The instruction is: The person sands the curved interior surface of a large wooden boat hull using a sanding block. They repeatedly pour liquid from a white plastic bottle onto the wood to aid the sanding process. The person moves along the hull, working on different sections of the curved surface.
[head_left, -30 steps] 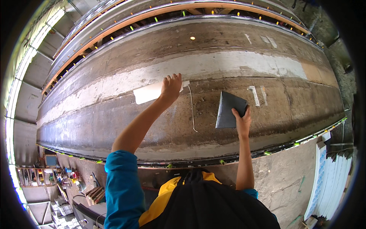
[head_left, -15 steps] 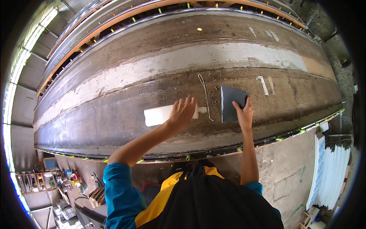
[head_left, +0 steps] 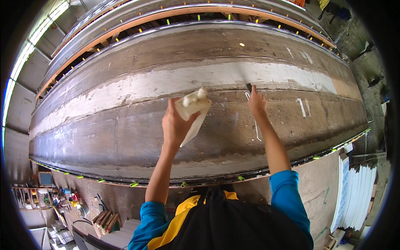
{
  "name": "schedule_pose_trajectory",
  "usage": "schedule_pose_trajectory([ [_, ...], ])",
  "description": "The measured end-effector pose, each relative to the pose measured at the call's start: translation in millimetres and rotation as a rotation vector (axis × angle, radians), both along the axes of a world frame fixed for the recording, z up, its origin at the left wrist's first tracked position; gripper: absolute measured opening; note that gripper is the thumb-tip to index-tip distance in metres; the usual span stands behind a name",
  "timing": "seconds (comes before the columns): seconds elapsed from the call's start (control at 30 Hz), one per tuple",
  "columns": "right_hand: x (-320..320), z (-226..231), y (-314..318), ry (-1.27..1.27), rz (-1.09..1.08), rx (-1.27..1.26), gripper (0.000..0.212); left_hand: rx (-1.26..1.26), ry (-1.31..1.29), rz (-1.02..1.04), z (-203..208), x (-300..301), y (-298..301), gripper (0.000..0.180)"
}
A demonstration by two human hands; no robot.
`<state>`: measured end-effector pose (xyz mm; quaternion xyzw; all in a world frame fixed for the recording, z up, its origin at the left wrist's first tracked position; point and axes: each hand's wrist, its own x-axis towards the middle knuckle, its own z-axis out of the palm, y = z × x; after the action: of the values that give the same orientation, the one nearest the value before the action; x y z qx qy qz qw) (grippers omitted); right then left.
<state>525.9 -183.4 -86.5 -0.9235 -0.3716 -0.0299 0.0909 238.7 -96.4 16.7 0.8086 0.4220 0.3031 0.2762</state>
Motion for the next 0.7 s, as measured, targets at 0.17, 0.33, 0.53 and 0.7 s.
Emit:
schedule_pose_trajectory([
  [0.17,-89,-23,45,-0.012,0.248,-0.013,0.026,-0.052,-0.344,0.107,-22,-40,41,0.061],
  [0.33,-23,4,23,0.254,-0.12,0.086,0.022,0.003,-0.375,0.191,-23,-65,62,0.057],
  [0.53,-89,10,59,0.235,-0.088,-0.011,0.021,0.043,-0.312,0.2,-31,-72,80,0.058],
  [0.7,-77,5,56,0.242,0.052,0.15,0.022,-0.065,-0.409,0.2,-35,-72,87,0.058],
])
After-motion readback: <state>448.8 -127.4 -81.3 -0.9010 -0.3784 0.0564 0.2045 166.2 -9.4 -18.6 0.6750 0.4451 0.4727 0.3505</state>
